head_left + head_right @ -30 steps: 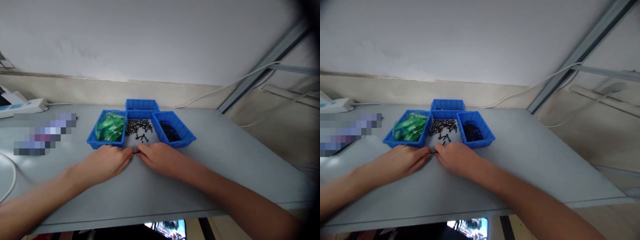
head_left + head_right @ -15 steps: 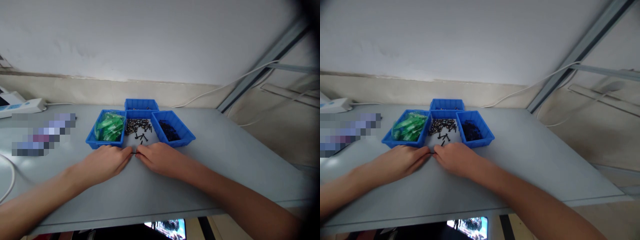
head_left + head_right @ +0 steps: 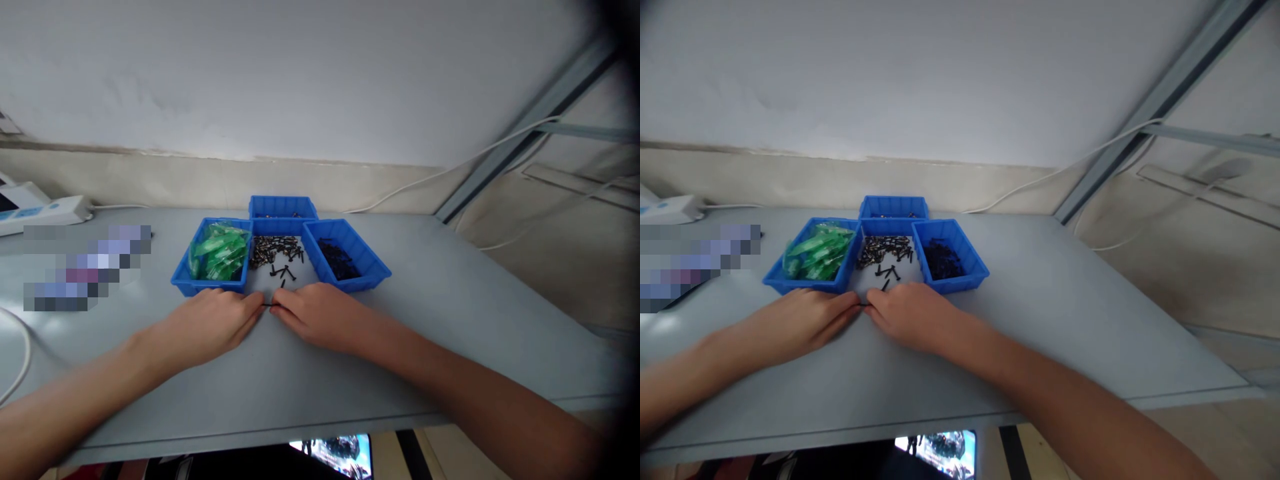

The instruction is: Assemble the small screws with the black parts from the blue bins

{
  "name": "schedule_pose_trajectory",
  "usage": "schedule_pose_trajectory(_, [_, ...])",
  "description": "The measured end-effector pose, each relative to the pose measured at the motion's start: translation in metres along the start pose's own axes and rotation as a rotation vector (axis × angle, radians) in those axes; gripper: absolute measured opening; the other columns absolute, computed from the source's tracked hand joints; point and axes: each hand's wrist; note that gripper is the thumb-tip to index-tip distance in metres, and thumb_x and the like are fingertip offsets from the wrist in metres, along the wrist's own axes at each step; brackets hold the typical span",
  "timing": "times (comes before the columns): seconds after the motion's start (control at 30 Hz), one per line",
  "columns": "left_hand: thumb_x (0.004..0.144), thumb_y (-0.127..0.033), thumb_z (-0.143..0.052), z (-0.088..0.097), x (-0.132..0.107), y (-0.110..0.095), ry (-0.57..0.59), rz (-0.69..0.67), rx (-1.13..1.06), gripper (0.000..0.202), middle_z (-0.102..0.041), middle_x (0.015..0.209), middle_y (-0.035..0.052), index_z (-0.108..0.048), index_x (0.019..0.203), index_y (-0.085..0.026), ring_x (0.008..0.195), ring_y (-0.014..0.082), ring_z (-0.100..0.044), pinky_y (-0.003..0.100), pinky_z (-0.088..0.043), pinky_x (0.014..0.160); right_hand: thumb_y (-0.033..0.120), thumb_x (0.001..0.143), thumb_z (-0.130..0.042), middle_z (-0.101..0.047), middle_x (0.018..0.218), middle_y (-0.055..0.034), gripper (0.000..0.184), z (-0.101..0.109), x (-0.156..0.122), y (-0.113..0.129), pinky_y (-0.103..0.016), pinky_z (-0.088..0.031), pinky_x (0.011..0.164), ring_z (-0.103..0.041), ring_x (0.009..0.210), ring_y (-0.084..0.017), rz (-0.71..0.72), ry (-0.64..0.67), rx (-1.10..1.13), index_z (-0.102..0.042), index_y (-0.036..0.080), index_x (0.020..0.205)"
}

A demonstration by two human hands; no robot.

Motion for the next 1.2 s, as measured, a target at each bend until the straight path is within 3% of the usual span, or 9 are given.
schedule_pose_trajectory(0.4, [0.089, -0.024, -0.029, 0.0008, -0.0005, -0.0006, 0.013, -0.001, 0.020, 0.024, -0.060, 0.063, 0.0018, -0.051, 0.081, -0.017, 0.054, 0.0147, -0.058, 0.023, -0.038, 0.047, 0.030, 0.088, -0.037, -0.056, 0.060, -0.0001, 0.020, 0.0020, 0.0002, 0.0011, -0.026, -0.016, 0.046, -0.045, 0.048, -0.011, -0.075, -0.003, 0.035, -0.049, 0.015, 0.091])
schedule_pose_trajectory(1.2, [0.089, -0.025, -0.028, 0.0023, 0.0003, -0.0005, 0.023, 0.002, 0.025, 0.026, -0.059, 0.061, 0.0015, -0.051, 0.079, -0.017, 0.053, 0.0159, -0.058, 0.025, -0.037, 0.047, 0.028, 0.090, -0.032, -0.056, 0.055, 0.0000, 0.024, -0.0025, -0.0019, 0.0004, -0.028, -0.014, 0.046, -0.043, 0.044, -0.011, -0.026, -0.031, -0.067, -0.052, 0.016, 0.083])
Point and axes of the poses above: each hand's wrist, its own x-axis towards the middle knuckle, its own z-axis out of the back of the hand, y = z × x
